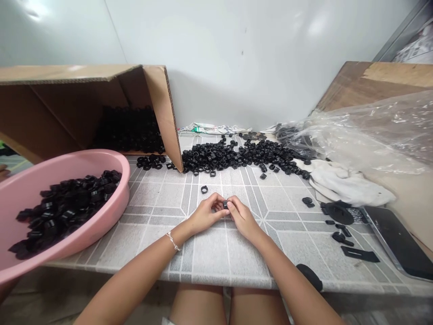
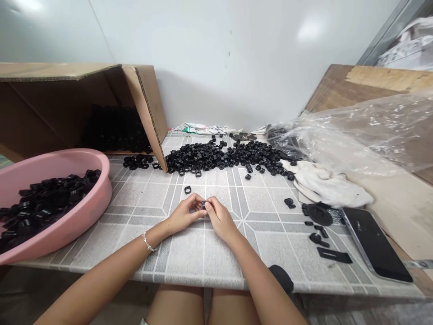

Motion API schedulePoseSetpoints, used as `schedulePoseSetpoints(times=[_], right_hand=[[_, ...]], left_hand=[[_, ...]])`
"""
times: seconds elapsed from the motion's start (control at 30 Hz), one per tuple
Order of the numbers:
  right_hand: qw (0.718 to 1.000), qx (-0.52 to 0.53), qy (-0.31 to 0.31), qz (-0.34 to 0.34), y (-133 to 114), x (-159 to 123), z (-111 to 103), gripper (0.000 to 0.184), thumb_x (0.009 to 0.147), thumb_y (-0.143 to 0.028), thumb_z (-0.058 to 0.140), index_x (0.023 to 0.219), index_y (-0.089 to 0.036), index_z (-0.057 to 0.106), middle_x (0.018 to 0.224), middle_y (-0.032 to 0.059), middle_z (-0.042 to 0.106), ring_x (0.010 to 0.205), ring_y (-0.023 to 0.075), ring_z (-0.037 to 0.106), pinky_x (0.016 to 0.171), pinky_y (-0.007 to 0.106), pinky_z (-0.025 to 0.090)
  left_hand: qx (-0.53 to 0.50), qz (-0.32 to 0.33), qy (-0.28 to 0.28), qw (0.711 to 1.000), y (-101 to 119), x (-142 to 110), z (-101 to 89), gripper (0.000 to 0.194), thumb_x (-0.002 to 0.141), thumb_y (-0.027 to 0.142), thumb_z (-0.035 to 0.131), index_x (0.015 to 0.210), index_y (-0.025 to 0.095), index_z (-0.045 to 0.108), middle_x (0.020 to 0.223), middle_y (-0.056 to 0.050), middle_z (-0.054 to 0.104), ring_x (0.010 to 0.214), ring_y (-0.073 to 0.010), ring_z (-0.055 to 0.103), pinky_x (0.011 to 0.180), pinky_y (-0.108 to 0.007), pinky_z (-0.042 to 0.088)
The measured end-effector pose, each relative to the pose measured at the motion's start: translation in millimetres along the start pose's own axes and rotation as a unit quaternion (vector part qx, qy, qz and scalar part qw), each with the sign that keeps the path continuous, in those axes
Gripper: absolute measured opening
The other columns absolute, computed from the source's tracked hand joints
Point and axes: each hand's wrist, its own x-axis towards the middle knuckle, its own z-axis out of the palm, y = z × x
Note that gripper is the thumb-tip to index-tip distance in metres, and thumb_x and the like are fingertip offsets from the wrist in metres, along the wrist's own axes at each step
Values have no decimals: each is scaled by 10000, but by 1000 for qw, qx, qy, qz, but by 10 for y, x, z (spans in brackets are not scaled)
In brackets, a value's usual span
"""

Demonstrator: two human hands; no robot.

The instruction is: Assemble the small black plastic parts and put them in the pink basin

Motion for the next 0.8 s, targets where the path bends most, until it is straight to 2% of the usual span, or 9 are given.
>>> schedulePoseSetpoints(times=[0.23,0.47,0.6,0.7,0.8], right_hand=[[998,-59,7,-1,-25,3,13,382,939,-509,297,693,-227,372,635,-22,451,618,155,459,601,278,339],[999,-29,13,10,-21,0,43,426,934,-546,265,675,-228,379,626,-12,459,620,163,469,606,287,352],[1000,16,6,7,-1,-2,27,396,939,-543,285,725,-231,401,639,-22,453,608,155,460,595,282,357],[1000,-9,13,8,7,-6,13,322,943,-508,311,835,-234,441,670,-25,478,628,161,478,603,283,365],[999,-41,7,3,10,-13,9,281,946,-485,318,876,-236,429,712,-22,507,663,166,507,626,285,379]], left_hand=[[20,5,-10,1000,-49,7,9,233,835,372,600,881,179,477,804,6,544,749,-134,529,716,-277,439],[154,54,9,986,-14,-47,24,150,855,306,559,864,180,477,849,-28,561,786,-163,529,727,-302,428],[75,45,10,996,-8,-10,1,200,856,343,580,946,180,506,915,-39,593,839,-163,558,782,-302,444],[-22,9,15,1000,-33,35,-22,265,843,385,604,970,179,496,922,-34,581,824,-148,556,776,-291,449],[-52,-2,-4,999,-56,48,-27,291,832,400,622,970,176,496,901,-27,564,800,-137,544,752,-278,449]])
